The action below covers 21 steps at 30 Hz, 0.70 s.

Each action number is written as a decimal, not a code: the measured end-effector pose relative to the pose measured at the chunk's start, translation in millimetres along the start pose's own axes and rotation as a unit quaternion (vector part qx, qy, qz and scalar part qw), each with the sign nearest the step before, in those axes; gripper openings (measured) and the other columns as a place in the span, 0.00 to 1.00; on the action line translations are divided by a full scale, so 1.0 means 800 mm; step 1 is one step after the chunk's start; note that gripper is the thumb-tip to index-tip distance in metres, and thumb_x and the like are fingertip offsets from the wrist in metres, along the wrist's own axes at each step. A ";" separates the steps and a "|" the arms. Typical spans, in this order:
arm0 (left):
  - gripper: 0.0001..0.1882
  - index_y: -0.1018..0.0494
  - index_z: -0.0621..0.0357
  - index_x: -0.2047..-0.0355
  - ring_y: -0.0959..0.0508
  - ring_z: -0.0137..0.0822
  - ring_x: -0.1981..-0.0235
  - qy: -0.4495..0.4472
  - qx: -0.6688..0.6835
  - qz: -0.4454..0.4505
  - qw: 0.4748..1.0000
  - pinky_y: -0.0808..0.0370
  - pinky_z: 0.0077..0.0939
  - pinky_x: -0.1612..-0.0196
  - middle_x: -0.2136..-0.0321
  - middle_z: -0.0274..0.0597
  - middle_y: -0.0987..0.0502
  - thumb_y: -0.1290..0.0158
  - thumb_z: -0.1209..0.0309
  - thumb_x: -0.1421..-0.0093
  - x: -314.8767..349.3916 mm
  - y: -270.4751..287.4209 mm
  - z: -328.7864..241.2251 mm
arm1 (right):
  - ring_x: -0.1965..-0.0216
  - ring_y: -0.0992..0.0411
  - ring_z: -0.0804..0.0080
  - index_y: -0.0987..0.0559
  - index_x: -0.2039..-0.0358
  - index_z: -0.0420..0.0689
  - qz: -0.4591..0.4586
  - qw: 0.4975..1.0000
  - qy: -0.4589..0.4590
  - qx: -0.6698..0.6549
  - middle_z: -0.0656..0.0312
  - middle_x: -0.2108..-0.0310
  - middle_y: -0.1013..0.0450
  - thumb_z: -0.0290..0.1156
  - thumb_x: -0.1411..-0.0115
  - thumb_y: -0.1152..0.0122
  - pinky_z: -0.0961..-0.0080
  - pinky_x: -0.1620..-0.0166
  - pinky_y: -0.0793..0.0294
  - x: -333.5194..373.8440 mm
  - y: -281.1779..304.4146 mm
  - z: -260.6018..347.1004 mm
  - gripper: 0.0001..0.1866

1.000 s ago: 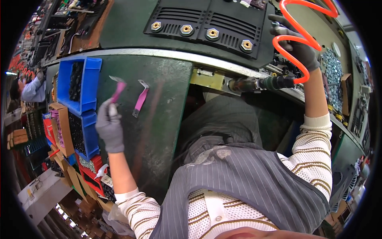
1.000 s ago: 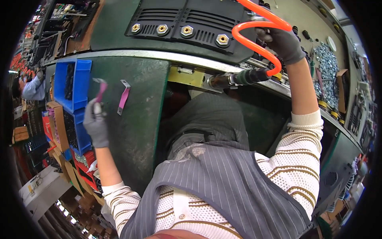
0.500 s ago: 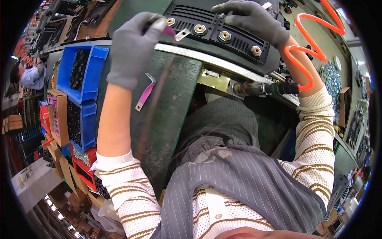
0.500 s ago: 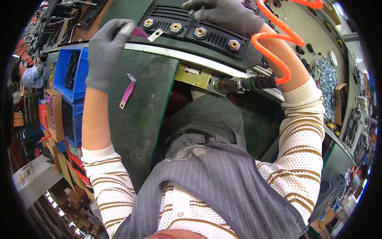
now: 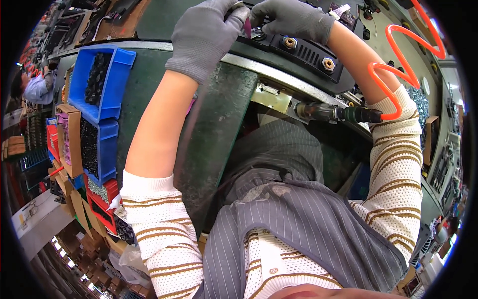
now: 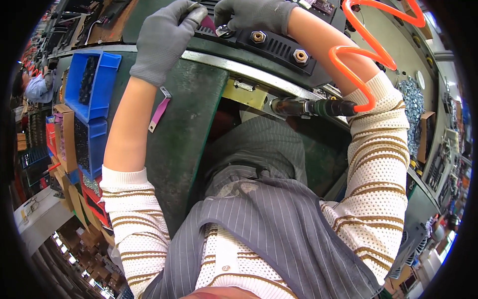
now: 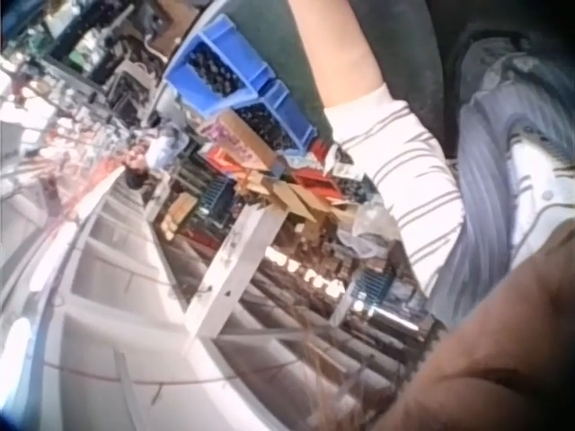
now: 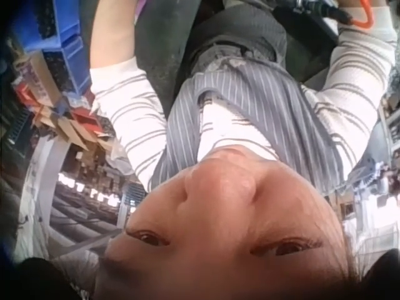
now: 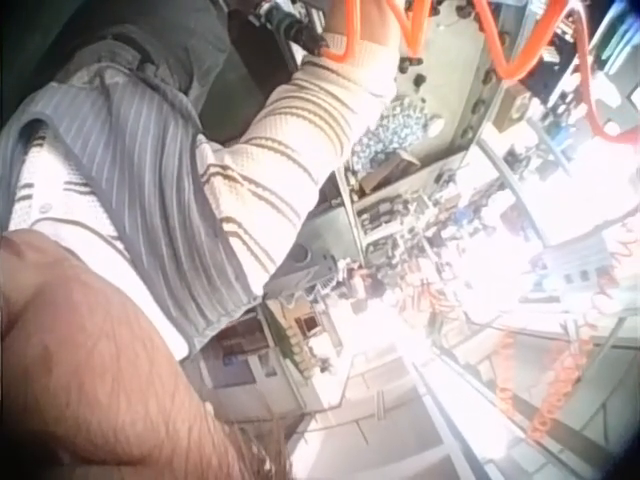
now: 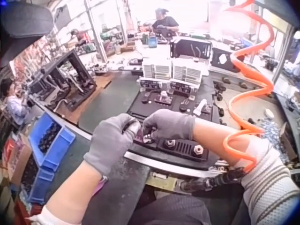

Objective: Assemble metal components using a power screwdriver and attach internal fans.

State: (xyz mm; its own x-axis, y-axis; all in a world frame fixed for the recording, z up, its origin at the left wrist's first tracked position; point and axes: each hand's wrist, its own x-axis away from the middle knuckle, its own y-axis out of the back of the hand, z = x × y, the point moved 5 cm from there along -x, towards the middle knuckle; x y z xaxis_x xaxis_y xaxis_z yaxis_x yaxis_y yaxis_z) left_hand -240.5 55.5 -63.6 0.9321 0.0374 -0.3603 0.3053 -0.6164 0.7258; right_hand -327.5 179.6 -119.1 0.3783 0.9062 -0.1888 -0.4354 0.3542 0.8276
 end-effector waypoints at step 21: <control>0.07 0.25 0.67 0.68 0.23 0.29 0.74 -0.035 0.044 0.010 0.998 0.28 0.23 0.68 0.76 0.43 0.21 0.44 0.74 0.44 -0.013 -0.011 0.000 | 0.65 0.25 0.54 0.20 0.66 0.42 0.141 0.968 -0.101 0.183 0.51 0.71 0.23 0.36 0.51 0.37 0.63 0.59 0.27 -0.021 0.022 0.041 0.14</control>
State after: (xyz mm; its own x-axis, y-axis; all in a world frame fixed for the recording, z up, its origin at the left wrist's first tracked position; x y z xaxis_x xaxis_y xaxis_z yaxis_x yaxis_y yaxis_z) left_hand -253.1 60.5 -65.8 0.9206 -0.0288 -0.3895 0.2660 -0.6839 0.6793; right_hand -314.8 162.8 -84.3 0.4554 0.8779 0.1483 -0.2397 -0.0396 0.9700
